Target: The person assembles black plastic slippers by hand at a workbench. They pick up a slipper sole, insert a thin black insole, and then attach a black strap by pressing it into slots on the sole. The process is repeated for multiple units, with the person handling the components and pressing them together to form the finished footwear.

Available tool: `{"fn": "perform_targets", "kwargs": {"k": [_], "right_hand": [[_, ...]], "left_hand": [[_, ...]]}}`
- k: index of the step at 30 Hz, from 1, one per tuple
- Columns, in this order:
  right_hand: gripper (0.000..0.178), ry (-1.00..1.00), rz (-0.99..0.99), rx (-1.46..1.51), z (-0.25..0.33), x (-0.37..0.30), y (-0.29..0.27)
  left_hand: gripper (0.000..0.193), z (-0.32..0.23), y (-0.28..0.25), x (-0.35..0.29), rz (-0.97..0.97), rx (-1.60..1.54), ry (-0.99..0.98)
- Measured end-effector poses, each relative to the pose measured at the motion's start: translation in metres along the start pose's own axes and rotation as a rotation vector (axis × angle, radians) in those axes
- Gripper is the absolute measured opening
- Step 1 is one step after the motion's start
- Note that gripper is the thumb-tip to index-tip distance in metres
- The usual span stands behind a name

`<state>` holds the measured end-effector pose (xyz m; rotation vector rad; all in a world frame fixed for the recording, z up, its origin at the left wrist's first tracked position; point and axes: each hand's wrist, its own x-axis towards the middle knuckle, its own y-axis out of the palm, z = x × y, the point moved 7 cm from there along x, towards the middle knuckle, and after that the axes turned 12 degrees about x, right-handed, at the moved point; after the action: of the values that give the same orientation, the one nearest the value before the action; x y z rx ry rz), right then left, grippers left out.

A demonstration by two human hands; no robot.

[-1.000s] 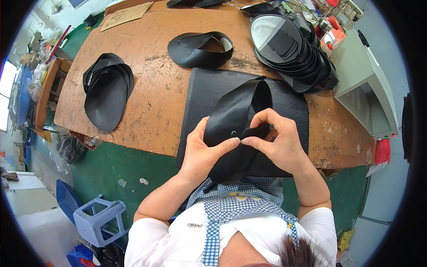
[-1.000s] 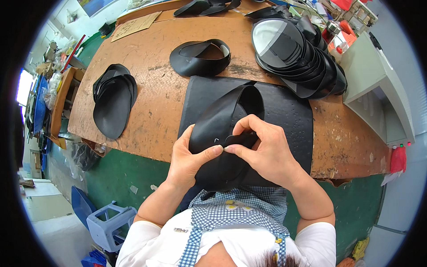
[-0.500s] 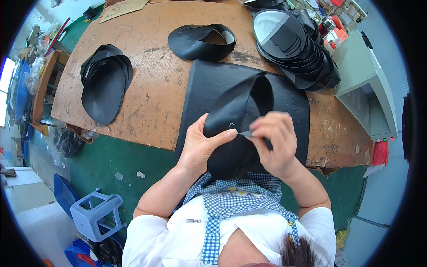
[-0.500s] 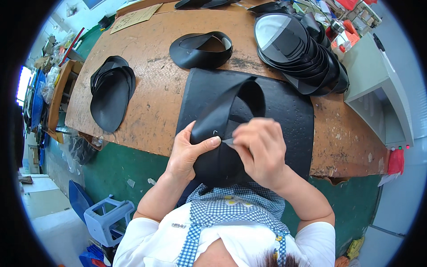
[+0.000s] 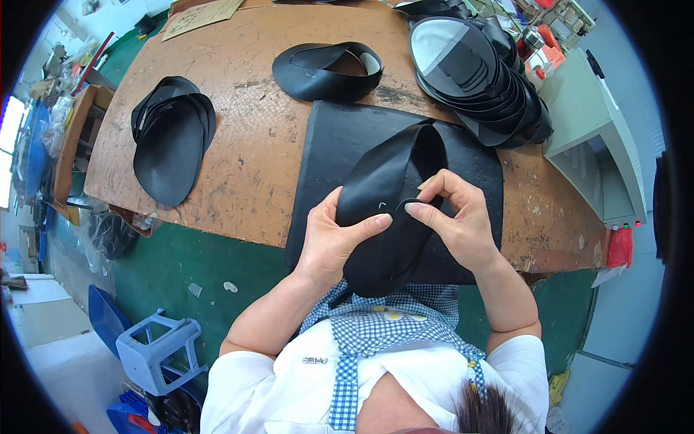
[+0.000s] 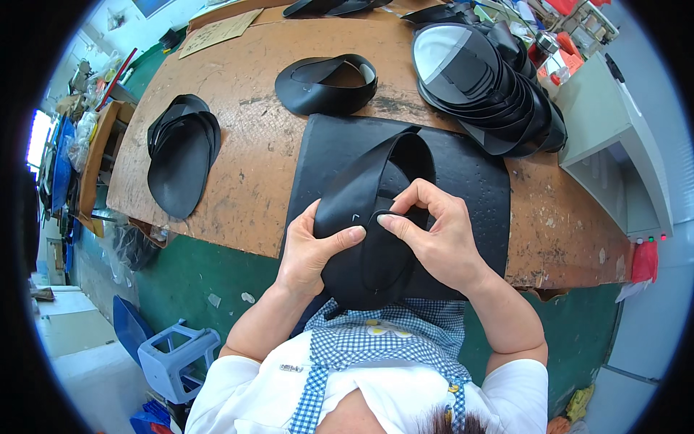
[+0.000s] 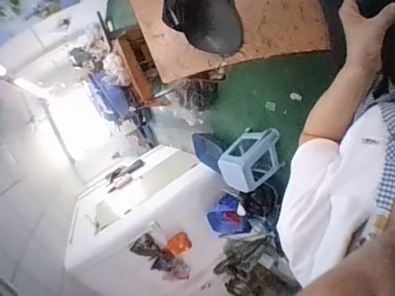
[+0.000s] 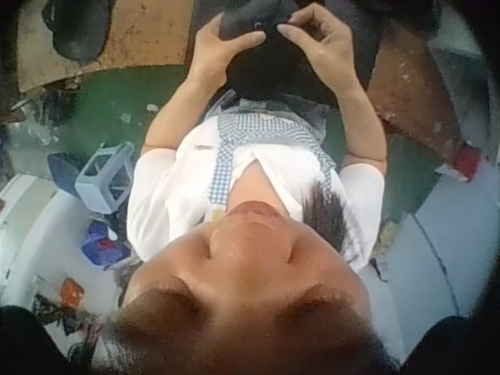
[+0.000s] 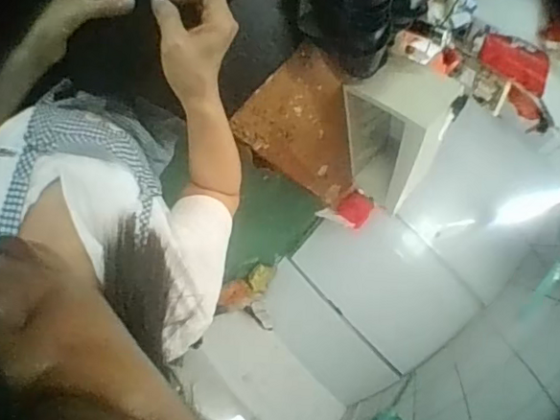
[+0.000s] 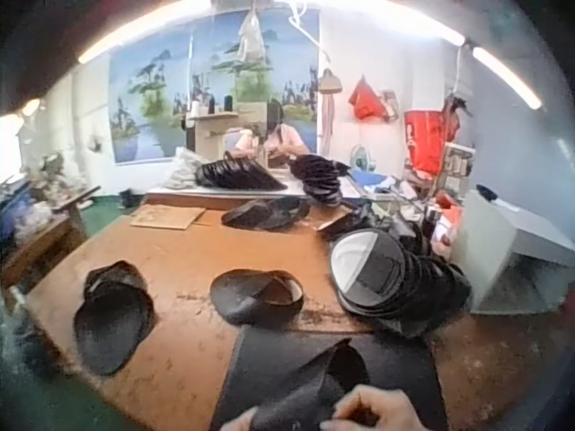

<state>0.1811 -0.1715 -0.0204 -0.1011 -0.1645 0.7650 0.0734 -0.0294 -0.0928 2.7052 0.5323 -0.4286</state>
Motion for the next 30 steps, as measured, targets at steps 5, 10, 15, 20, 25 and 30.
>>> {"fn": "perform_targets", "kwargs": {"k": [5,10,15,20,25,30], "right_hand": [[0.015,-0.009,-0.011,0.003,0.0,0.002,0.002],[0.016,-0.02,-0.034,-0.038,-0.001,0.002,0.004],[0.016,-0.09,-0.071,-0.014,-0.002,-0.002,0.007],[0.021,-0.064,-0.084,-0.024,-0.002,-0.001,0.01],[0.036,-0.132,0.018,-0.144,0.003,-0.002,0.022],[0.038,0.029,0.064,-0.069,0.006,0.004,0.023]], "left_hand": [[0.051,0.001,0.001,-0.002,-0.012,-0.035,0.0],[0.05,0.005,0.002,-0.001,-0.005,-0.058,-0.022],[0.047,0.015,0.004,-0.002,0.002,-0.151,-0.077],[0.052,0.022,0.005,0.002,0.028,-0.176,-0.119],[0.062,0.025,0.0,0.003,0.026,-0.081,-0.129],[0.063,0.021,0.0,0.002,0.041,-0.045,-0.09]]}}
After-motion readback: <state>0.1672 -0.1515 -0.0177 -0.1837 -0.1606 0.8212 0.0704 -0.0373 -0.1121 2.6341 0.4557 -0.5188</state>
